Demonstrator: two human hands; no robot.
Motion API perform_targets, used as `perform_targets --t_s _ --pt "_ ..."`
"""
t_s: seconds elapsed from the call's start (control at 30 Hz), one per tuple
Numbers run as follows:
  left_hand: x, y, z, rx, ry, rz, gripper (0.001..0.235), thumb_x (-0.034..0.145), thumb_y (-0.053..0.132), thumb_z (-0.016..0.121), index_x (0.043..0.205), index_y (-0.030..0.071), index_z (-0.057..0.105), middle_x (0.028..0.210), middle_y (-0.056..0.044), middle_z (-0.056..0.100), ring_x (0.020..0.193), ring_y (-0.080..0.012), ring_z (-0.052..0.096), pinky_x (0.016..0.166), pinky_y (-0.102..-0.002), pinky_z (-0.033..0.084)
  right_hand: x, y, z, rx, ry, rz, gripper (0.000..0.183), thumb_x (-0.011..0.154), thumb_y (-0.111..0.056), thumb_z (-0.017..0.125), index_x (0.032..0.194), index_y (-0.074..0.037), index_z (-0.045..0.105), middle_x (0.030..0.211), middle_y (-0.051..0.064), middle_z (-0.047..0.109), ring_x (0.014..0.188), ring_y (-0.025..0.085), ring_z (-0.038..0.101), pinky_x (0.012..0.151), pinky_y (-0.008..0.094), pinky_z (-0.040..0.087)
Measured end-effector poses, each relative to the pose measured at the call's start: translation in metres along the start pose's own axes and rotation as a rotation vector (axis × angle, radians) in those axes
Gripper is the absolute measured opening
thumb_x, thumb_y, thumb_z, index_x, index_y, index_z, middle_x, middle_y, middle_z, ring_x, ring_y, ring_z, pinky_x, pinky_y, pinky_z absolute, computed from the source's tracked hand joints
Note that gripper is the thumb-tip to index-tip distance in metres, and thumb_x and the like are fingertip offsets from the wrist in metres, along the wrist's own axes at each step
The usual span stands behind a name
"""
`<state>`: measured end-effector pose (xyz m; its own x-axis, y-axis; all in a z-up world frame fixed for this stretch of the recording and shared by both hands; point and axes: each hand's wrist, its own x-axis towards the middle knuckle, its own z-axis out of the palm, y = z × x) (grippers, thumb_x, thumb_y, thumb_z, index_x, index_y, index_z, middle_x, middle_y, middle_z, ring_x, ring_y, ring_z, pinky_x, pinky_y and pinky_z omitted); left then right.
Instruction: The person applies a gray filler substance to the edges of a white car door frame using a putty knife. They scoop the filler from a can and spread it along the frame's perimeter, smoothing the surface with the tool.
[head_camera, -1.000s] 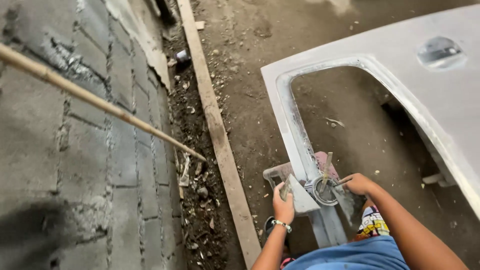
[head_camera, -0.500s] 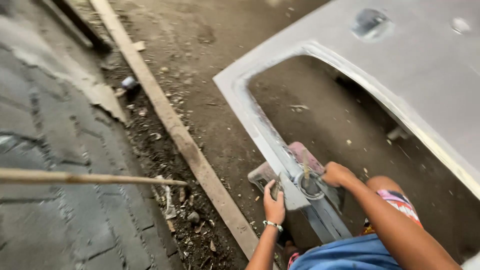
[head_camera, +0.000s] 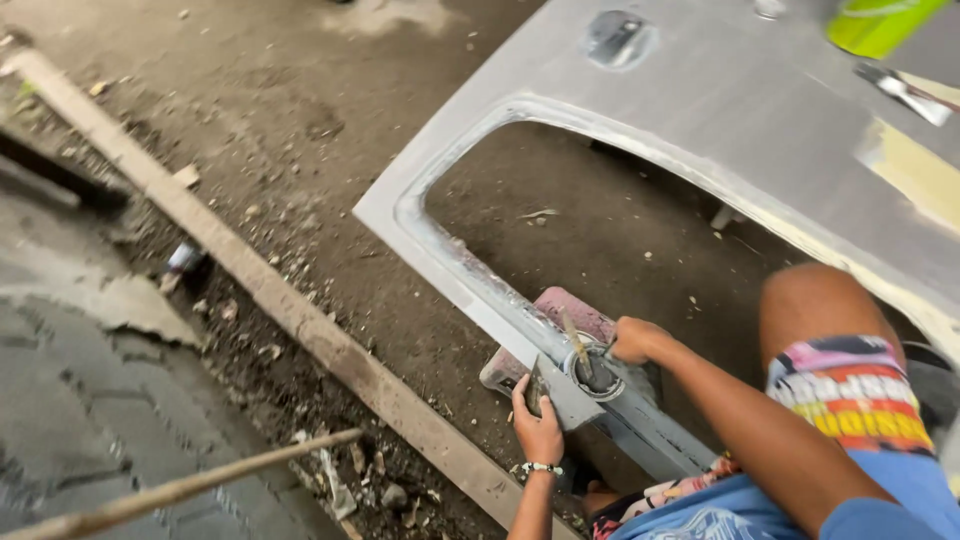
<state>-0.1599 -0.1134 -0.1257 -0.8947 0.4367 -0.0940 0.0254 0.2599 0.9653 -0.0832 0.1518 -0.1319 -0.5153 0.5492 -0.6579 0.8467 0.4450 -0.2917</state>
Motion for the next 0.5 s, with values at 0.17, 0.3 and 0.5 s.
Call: perform_targets --t_s 0.17,0.3,0.5 --pt "0.000 -0.004 -0.003 0.019 -0.033 0.003 0.048 0.088 0.008 0.063 0.136 0.005 0.058 0.126 -0.017 0.069 0.116 -0.0299 0.066 0.102 -0.039 0.048 -0.022 -0.013 -0.005 -0.012 0.008 0.036 0.037 0.076 -0.018 0.067 0.104 0.005 0.075 0.107 0.028 0.073 0.104 0.039 0.074 0.088 0.046 0.058" --pt "0.002 -0.004 -0.003 0.073 -0.027 -0.014 0.049 0.089 0.007 0.063 0.137 0.005 0.057 0.129 -0.019 0.067 0.117 -0.0325 0.064 0.101 -0.041 0.047 -0.023 -0.016 -0.003 0.005 0.017 0.060 0.038 0.075 -0.017 0.066 0.108 -0.002 0.077 0.110 0.024 0.074 0.107 0.037 0.072 0.090 0.047 0.058" --pt "0.006 0.002 -0.006 0.043 -0.058 -0.030 0.048 0.089 0.007 0.062 0.137 0.005 0.057 0.130 -0.017 0.067 0.117 -0.0314 0.064 0.101 -0.039 0.048 -0.005 0.006 0.020 0.041 0.017 -0.044 0.040 0.072 -0.023 0.072 0.111 -0.019 0.079 0.110 0.018 0.075 0.108 0.033 0.073 0.093 0.043 0.058"
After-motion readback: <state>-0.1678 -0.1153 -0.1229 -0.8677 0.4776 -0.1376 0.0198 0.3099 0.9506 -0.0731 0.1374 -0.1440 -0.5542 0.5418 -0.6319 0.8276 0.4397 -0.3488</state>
